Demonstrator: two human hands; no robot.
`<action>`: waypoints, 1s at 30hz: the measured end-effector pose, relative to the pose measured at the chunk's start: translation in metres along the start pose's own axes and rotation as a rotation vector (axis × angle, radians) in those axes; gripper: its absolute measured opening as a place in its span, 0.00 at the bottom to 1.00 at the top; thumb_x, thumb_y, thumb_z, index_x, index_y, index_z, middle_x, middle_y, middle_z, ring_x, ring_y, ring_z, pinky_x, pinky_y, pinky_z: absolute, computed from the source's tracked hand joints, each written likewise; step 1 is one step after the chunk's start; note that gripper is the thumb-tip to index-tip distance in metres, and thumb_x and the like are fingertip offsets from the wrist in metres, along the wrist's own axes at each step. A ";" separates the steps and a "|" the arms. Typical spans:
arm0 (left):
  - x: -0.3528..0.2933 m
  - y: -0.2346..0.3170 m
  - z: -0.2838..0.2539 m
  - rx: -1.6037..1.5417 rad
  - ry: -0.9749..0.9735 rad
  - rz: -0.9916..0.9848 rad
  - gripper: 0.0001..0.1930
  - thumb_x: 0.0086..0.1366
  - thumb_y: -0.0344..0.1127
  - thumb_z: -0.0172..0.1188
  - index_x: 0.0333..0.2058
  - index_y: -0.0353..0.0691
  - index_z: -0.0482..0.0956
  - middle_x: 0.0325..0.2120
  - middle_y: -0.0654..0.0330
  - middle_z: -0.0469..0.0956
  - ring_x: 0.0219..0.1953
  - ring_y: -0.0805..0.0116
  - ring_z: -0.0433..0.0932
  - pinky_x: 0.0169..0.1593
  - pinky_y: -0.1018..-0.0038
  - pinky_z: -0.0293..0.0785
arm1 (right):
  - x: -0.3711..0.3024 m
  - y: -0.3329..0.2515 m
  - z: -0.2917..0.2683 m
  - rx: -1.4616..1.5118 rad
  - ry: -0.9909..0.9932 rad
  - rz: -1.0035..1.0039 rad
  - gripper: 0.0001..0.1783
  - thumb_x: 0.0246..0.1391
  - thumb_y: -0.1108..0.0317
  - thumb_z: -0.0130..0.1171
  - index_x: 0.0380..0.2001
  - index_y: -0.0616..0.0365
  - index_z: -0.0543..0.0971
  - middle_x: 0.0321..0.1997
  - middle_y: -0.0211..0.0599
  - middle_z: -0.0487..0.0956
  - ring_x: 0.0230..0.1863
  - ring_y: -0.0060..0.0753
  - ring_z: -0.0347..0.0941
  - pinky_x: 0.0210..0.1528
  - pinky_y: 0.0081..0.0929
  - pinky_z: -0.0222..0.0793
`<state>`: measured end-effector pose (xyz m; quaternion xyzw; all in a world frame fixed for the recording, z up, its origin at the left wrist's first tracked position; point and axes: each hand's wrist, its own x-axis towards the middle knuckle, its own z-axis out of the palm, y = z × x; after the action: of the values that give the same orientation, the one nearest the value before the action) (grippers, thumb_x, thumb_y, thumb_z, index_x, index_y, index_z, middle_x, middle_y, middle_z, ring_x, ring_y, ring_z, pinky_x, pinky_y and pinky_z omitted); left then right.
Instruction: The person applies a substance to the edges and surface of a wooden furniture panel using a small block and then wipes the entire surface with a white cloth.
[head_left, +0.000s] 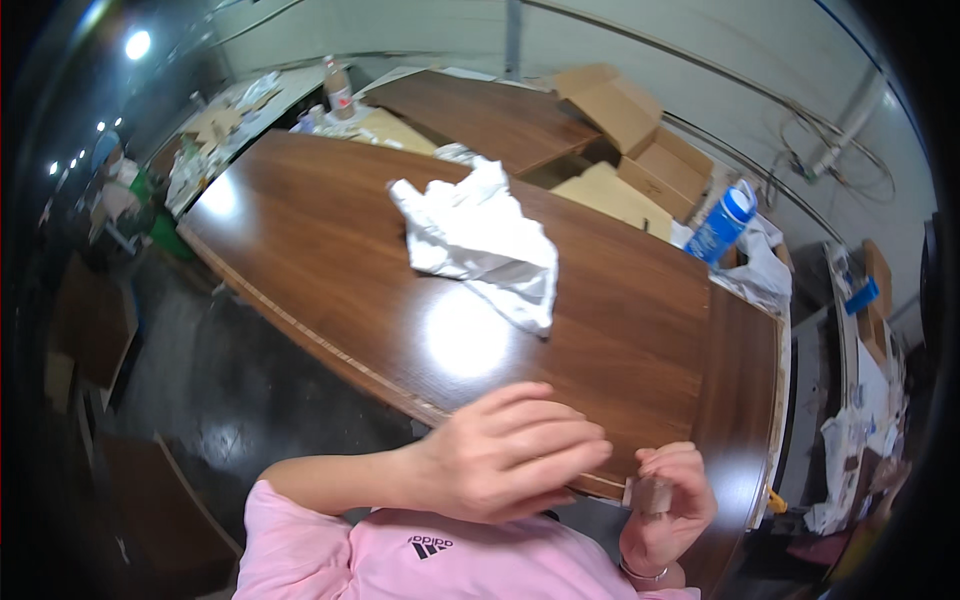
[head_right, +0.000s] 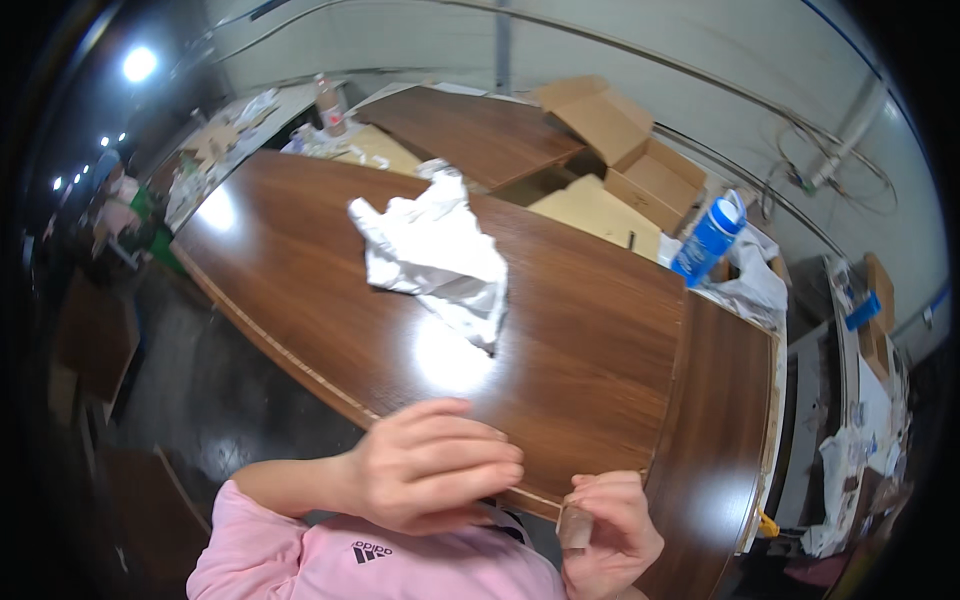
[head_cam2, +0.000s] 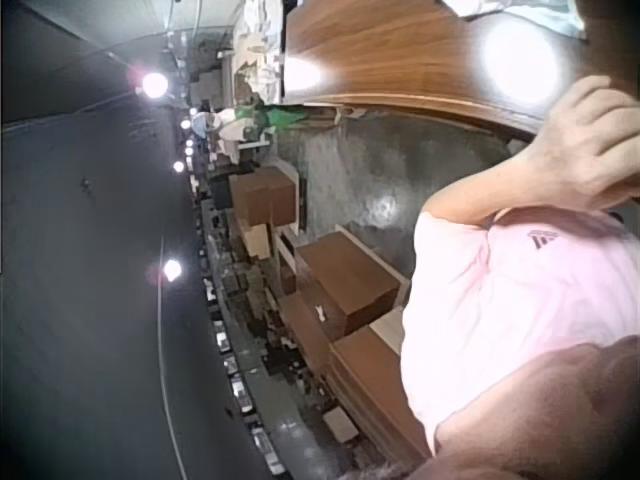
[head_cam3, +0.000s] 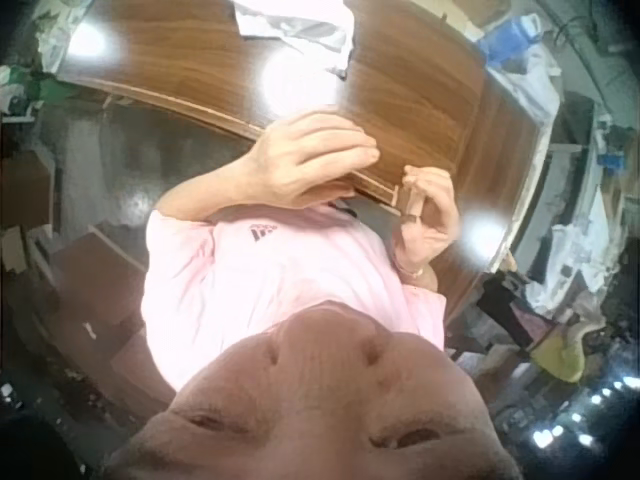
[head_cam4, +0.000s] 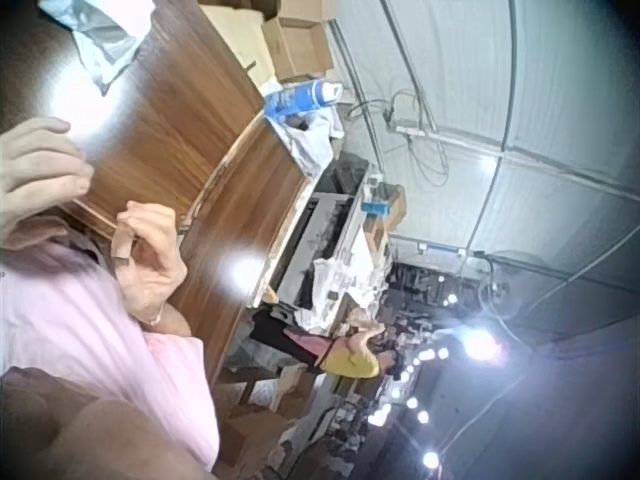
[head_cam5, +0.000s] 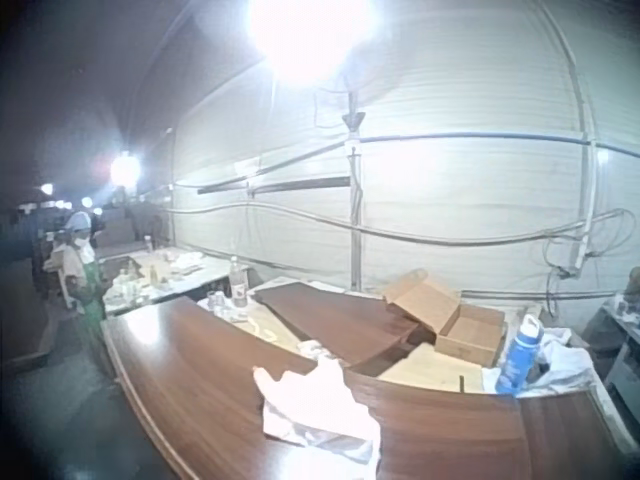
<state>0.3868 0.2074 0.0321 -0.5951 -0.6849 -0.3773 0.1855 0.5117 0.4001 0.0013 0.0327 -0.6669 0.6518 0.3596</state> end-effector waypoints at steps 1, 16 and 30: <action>-0.005 0.005 0.001 -0.071 0.069 -0.028 0.26 0.55 0.40 0.72 0.51 0.34 0.79 0.46 0.53 0.82 0.46 0.56 0.82 0.51 0.60 0.78 | 0.001 0.000 0.015 0.007 -0.029 0.005 0.16 0.49 0.64 0.66 0.39 0.61 0.78 0.36 0.40 0.76 0.41 0.38 0.71 0.50 0.37 0.73; -0.241 -0.103 -0.249 0.118 0.511 -0.344 0.22 0.45 0.24 0.70 0.43 0.36 0.82 0.35 0.53 0.81 0.33 0.58 0.81 0.35 0.68 0.79 | -0.020 0.032 0.298 -0.208 -0.227 0.071 0.20 0.50 0.64 0.69 0.43 0.66 0.81 0.52 0.48 0.75 0.55 0.43 0.71 0.61 0.37 0.64; -0.578 -0.414 -0.462 0.730 0.772 -1.360 0.13 0.60 0.42 0.62 0.40 0.44 0.84 0.31 0.57 0.82 0.35 0.55 0.82 0.40 0.60 0.77 | -0.029 0.082 0.417 -1.380 -0.383 -0.143 0.31 0.69 0.52 0.46 0.66 0.61 0.68 0.70 0.51 0.66 0.71 0.56 0.59 0.72 0.47 0.52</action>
<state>0.0296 -0.5266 -0.1977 0.2111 -0.8598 -0.3387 0.3186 0.3095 0.0275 -0.0379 -0.0449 -0.9744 0.0395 0.2167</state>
